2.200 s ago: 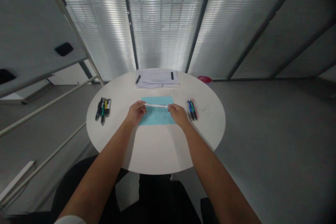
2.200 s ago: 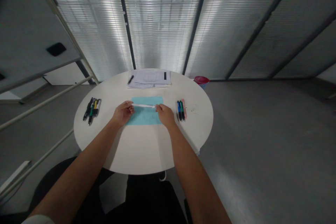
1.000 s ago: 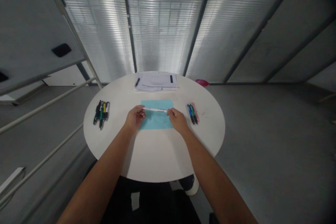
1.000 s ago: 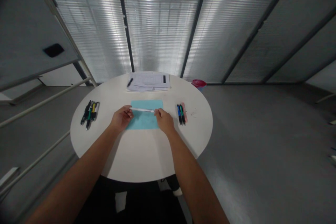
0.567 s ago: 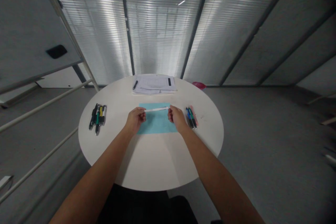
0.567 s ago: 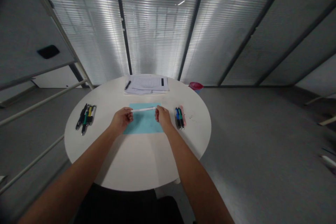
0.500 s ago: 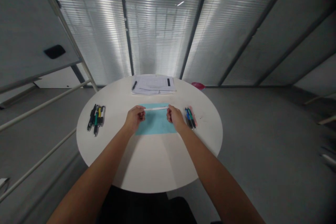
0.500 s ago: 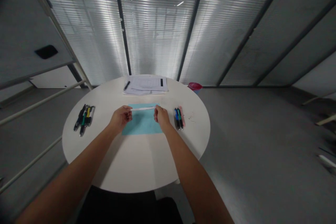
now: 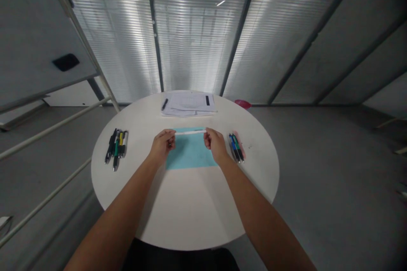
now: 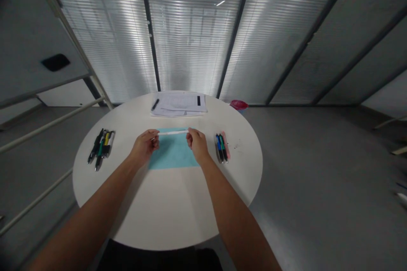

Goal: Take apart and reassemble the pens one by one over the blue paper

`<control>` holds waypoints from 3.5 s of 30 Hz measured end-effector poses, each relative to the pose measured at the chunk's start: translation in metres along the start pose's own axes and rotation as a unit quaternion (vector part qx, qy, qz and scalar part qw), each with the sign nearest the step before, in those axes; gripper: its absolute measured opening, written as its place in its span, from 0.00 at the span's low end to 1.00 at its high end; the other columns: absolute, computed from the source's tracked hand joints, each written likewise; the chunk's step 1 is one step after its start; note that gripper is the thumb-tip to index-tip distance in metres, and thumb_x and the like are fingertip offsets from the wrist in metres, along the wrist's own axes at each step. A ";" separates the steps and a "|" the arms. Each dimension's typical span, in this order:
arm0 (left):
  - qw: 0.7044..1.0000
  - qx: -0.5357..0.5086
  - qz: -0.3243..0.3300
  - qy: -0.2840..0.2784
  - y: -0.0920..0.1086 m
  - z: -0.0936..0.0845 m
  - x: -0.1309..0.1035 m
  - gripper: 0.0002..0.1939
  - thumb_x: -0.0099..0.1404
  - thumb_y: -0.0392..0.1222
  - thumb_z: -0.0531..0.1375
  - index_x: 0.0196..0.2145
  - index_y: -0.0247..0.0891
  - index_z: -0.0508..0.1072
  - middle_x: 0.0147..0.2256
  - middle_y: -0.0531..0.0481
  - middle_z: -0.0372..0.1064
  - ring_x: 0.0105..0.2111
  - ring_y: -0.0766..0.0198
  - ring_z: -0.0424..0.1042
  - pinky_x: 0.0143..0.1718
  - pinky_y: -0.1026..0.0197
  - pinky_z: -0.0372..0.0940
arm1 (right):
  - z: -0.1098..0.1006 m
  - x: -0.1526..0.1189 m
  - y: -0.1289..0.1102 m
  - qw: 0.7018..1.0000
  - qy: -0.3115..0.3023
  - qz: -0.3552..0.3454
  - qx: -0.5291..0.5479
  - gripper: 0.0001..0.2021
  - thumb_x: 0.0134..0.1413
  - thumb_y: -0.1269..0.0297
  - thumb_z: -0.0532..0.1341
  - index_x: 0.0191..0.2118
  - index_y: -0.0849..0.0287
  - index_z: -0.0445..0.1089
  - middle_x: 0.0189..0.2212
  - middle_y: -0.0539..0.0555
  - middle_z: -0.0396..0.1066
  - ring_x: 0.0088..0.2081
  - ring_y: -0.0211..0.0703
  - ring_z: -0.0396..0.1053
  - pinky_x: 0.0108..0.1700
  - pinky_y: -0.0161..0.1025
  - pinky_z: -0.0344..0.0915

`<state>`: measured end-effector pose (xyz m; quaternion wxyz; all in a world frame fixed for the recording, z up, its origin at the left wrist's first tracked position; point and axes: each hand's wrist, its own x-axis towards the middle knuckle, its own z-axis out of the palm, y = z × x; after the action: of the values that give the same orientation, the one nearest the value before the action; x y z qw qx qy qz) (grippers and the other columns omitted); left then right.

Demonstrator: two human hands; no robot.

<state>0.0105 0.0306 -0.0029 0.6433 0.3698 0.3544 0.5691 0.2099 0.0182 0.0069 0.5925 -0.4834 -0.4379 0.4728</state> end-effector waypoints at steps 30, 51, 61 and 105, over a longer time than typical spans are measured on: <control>0.999 -0.034 -0.012 0.038 -0.002 -0.001 0.000 0.14 0.47 0.41 0.67 0.30 0.36 0.67 0.21 0.57 0.59 0.17 0.74 0.58 0.15 0.69 0.50 | -0.010 0.002 0.009 0.998 -0.062 -0.007 0.003 0.15 0.50 0.54 0.60 0.22 0.58 0.61 0.10 0.41 0.53 0.10 0.28 0.49 0.12 0.29 0.42; 0.999 -0.004 0.013 0.037 -0.004 0.000 0.000 0.14 0.47 0.42 0.68 0.27 0.35 0.69 0.21 0.57 0.58 0.17 0.75 0.57 0.15 0.69 0.47 | -0.003 0.000 0.010 0.997 -0.076 0.001 -0.019 0.20 0.48 0.45 0.61 0.34 0.59 0.67 0.19 0.46 0.69 0.12 0.30 0.61 0.12 0.29 0.51; 0.998 -0.015 0.016 0.056 -0.004 0.000 0.004 0.16 0.47 0.44 0.70 0.24 0.35 0.66 0.20 0.57 0.57 0.17 0.75 0.56 0.15 0.69 0.48 | -0.001 0.002 0.019 0.997 -0.082 -0.002 0.015 0.14 0.47 0.52 0.64 0.32 0.58 0.65 0.20 0.45 0.68 0.13 0.29 0.60 0.12 0.28 0.51; 0.997 0.007 0.029 0.071 -0.005 0.001 0.003 0.19 0.47 0.47 0.70 0.21 0.35 0.64 0.19 0.56 0.60 0.15 0.76 0.55 0.15 0.68 0.48 | -0.009 0.003 0.016 0.994 -0.075 -0.059 -0.058 0.13 0.47 0.53 0.64 0.34 0.56 0.66 0.15 0.42 0.63 0.16 0.30 0.58 0.18 0.28 0.55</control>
<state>0.0141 0.0333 -0.0073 0.5971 0.3432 0.3926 0.6095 0.2166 0.0207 -0.0097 0.5559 -0.4531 -0.5356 0.4458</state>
